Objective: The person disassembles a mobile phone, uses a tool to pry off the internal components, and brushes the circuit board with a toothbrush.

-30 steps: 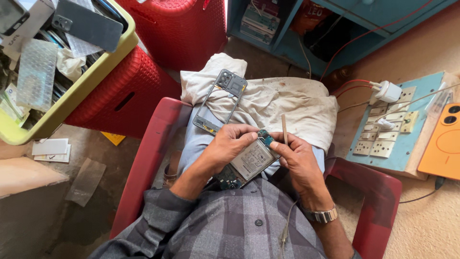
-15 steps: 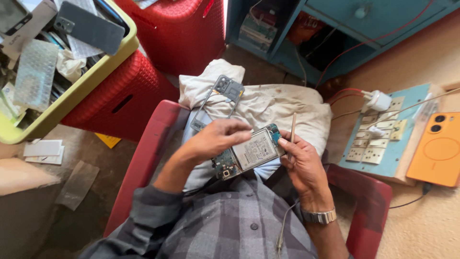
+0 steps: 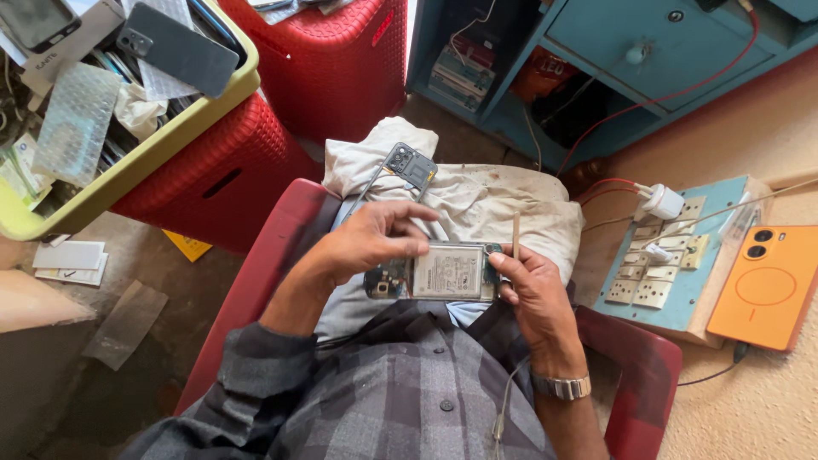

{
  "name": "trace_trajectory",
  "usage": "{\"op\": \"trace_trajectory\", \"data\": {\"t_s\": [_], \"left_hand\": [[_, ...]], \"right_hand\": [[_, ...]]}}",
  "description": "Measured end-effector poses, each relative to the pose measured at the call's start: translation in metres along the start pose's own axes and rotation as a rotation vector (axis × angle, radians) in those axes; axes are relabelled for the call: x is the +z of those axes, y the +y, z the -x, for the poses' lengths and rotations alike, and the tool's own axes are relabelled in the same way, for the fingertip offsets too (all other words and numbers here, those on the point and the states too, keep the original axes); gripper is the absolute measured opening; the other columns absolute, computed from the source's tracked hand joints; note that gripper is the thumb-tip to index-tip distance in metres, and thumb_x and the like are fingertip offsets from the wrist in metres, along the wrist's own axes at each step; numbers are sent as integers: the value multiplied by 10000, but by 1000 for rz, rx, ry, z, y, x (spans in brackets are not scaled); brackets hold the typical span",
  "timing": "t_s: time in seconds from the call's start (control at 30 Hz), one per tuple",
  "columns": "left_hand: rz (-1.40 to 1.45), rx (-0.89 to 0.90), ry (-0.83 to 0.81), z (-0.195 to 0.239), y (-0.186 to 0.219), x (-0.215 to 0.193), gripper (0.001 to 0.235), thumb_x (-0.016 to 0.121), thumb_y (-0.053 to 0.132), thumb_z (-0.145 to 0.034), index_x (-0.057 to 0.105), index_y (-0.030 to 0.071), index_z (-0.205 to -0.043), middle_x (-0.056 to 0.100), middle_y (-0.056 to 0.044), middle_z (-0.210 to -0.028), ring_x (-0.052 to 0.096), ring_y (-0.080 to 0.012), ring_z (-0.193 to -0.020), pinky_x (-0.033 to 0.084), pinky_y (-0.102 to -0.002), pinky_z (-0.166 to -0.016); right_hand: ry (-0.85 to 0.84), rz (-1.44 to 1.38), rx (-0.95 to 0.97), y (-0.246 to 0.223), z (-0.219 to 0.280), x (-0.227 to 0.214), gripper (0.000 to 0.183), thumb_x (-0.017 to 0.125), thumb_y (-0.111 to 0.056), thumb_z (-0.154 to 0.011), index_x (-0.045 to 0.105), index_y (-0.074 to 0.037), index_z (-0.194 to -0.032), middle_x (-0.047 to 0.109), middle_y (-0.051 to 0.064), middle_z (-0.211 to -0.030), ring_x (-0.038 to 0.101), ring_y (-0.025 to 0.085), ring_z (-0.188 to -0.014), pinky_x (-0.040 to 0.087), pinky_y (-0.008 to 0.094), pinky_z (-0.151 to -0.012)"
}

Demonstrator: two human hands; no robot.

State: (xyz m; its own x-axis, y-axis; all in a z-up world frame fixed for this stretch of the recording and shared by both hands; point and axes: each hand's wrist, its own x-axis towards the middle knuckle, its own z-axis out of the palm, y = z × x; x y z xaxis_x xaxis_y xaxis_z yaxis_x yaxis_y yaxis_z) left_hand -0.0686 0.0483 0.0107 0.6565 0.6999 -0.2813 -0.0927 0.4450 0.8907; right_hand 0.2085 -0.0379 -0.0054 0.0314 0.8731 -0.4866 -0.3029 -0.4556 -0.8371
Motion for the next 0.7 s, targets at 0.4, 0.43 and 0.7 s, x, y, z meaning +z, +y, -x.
{"op": "trace_trajectory", "data": {"t_s": [0.4, 0.43, 0.7], "left_hand": [[336, 162, 209, 2, -19, 7, 509, 740, 19, -898, 580, -59, -1375, 714, -78, -1118, 691, -117, -934, 582, -273, -840], [304, 169, 210, 3, -19, 5, 524, 740, 15, -900, 572, -51, -1391, 712, -74, -1113, 683, -112, -925, 570, -264, -824], [335, 135, 236, 5, -8, 2, 528, 670, 75, -936, 485, 35, -1430, 742, -84, -1042, 699, -106, -899, 565, -226, -792]], "right_hand": [[28, -191, -16, 2, 0, -2, 143, 653, -134, -987, 676, -17, -1066, 652, -25, -872, 492, 4, -645, 338, 167, -475], [29, -173, -8, 2, 1, -2, 148, 648, -139, -983, 677, -16, -1060, 657, -23, -874, 494, 5, -645, 339, 167, -474], [8, -69, 17, 19, -2, -12, 182, 659, -143, -966, 689, 5, -1067, 638, -20, -850, 483, 13, -628, 342, 169, -472]]}}
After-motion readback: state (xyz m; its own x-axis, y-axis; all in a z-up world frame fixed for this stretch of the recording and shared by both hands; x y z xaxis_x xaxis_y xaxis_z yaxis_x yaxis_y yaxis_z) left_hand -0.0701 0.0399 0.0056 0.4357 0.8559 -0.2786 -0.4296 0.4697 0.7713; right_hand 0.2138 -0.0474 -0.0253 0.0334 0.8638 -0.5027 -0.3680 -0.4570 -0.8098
